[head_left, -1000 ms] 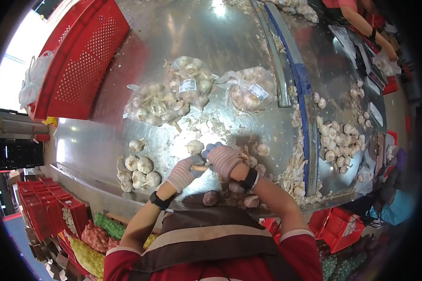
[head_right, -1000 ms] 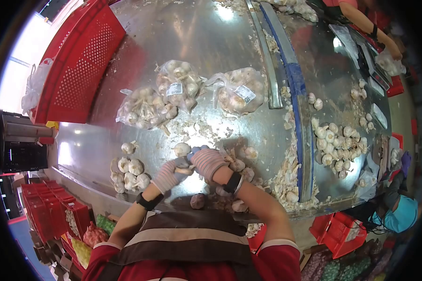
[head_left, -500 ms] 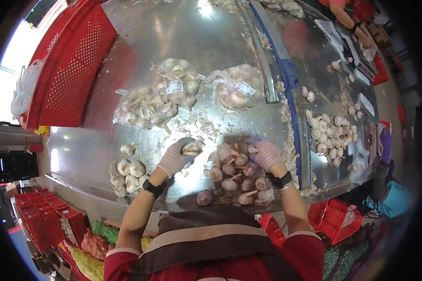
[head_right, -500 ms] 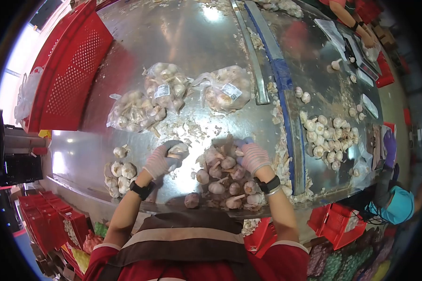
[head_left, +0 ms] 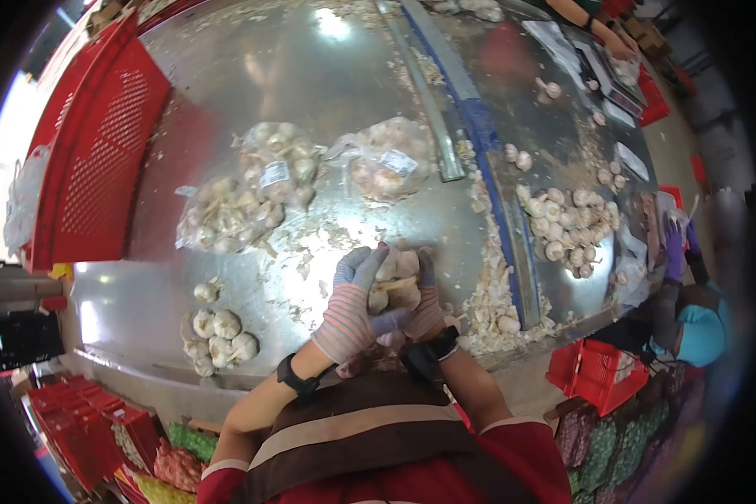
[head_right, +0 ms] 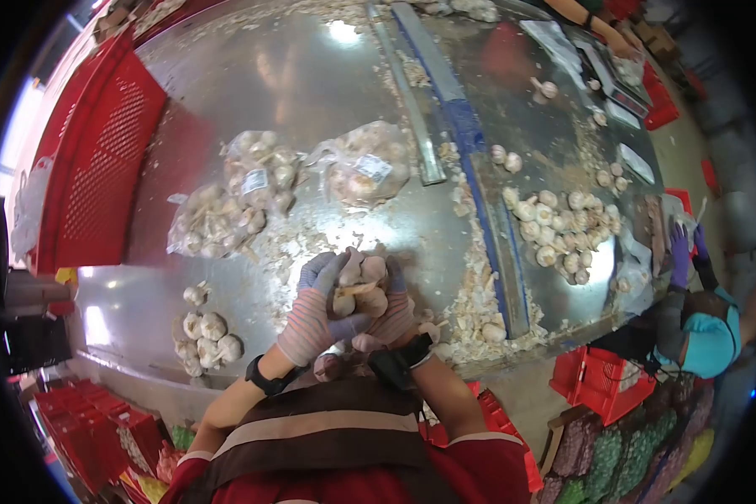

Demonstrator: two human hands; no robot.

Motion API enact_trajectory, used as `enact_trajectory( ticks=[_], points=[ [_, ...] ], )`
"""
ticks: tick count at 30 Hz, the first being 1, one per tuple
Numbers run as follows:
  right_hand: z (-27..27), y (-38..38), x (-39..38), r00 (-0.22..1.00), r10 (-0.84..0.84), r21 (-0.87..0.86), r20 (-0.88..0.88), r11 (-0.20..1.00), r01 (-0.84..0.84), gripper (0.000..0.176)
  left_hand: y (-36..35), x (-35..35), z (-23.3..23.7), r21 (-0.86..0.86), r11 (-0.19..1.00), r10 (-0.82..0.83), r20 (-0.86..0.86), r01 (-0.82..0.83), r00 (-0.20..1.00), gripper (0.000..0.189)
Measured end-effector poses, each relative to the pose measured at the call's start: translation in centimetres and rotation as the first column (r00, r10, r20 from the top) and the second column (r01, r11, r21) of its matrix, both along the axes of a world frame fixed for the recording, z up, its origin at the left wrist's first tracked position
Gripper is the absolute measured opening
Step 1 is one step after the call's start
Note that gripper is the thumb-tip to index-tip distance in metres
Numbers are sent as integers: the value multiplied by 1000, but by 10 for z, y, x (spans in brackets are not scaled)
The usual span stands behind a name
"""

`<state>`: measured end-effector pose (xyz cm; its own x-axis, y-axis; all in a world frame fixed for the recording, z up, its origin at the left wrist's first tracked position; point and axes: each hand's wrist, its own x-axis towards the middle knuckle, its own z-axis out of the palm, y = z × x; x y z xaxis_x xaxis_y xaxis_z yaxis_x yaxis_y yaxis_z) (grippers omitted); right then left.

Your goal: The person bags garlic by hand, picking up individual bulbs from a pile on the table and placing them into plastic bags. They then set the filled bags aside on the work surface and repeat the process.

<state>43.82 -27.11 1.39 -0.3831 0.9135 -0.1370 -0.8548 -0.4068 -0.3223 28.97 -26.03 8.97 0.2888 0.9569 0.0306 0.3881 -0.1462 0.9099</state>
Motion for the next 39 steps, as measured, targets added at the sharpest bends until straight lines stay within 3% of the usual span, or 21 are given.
enact_trajectory(
  ticks=[1, 3, 4, 5, 7, 10, 12, 13, 15, 18, 22, 25, 26, 28, 29, 30, 32, 34, 35, 37, 39],
  points=[
    [-14, 5, 11, 956, 6, -255, -294, 963, -84, 57, 2, 7, 4, 110, 992, -47, -79, 56, 996, 66],
    [25, 17, 29, 657, -146, 196, 740, 981, -2, 63, 7, 8, 10, 133, 987, -96, 38, 90, 995, 62],
    [22, 35, 56, 660, -165, 202, 733, 979, 21, 67, 9, 8, 12, 88, 993, -77, 20, 75, 997, 59],
    [23, 45, 89, 948, -194, 97, 254, 980, 175, 70, 11, 6, 13, 42, 997, -58, -1, 58, 998, 57],
    [45, 56, 149, 872, -486, -135, 63, 861, 490, 75, 16, -7, -6, 67, 992, -112, 1, 112, 994, 52],
    [30, 66, 246, 707, -627, 26, 326, 754, 656, 64, 14, -9, -41, 10, 991, -130, -220, 136, 967, 50],
    [34, 50, 258, 119, -362, 158, 924, 649, 744, 78, 10, -7, -59, -93, 983, -180, -412, 156, 893, 47],
    [27, 39, 267, 117, -362, 159, 925, 648, 745, 78, 8, -5, -71, -93, 983, -182, -410, 157, 894, 47],
    [-3, 18, 286, -668, 209, 64, 714, 931, 360, 93, 6, -1, -89, -167, 953, -303, -464, 254, 832, 45],
    [-26, 17, 284, -329, 323, -126, 887, 856, 502, 102, 17, 9, -82, -243, 917, -390, -394, 315, 832, 43],
    [-48, 63, 310, -417, 173, -4, 892, 927, 376, 101, 30, 19, -79, -314, 876, -469, -378, 366, 798, 38],
    [-38, 96, 303, 193, -264, 89, 945, 776, 624, 101, 37, 8, -117, -418, 853, -334, 24, 313, 942, 23],
    [-34, 111, 305, 42, -265, 185, 963, 768, 613, 96, 31, 2, -123, -448, 844, -129, 366, 295, 922, 14],
    [-9, 133, 293, -691, -217, 479, 689, 853, 209, 86, 36, -10, -91, -551, 812, 54, 396, 190, 917, 17],
    [5, 132, 271, -750, -340, 520, 567, 854, 7, 79, 41, -24, -79, -614, 771, 81, 359, 170, 930, 21],
    [19, 129, 240, -770, -467, 532, 434, 823, -199, 72, 40, -30, -65, -619, 769, 90, 353, 161, 931, 21],
    [52, 110, 169, -306, -222, 96, 926, 921, -379, 64, 36, -40, -45, -731, 677, 295, 374, 84, 879, 26],
    [42, 71, 118, -261, -287, -10, 922, 653, -757, 64, 26, -47, -42, -705, 700, 217, 366, 117, 905, 23],
    [38, 50, 94, -382, -401, -119, 832, 544, -831, 67, 20, -51, -42, -672, 723, 127, 361, 163, 924, 20],
    [24, 26, 70, -463, -525, -244, 714, 434, -868, 69, 5, -48, -84, 188, 890, -407, -86, 416, 910, 20],
    [5, 16, 63, -527, -365, -366, 768, 425, -828, 66, -10, -32, -55, -244, 903, -410, -248, 353, 878, 29]
  ],
)
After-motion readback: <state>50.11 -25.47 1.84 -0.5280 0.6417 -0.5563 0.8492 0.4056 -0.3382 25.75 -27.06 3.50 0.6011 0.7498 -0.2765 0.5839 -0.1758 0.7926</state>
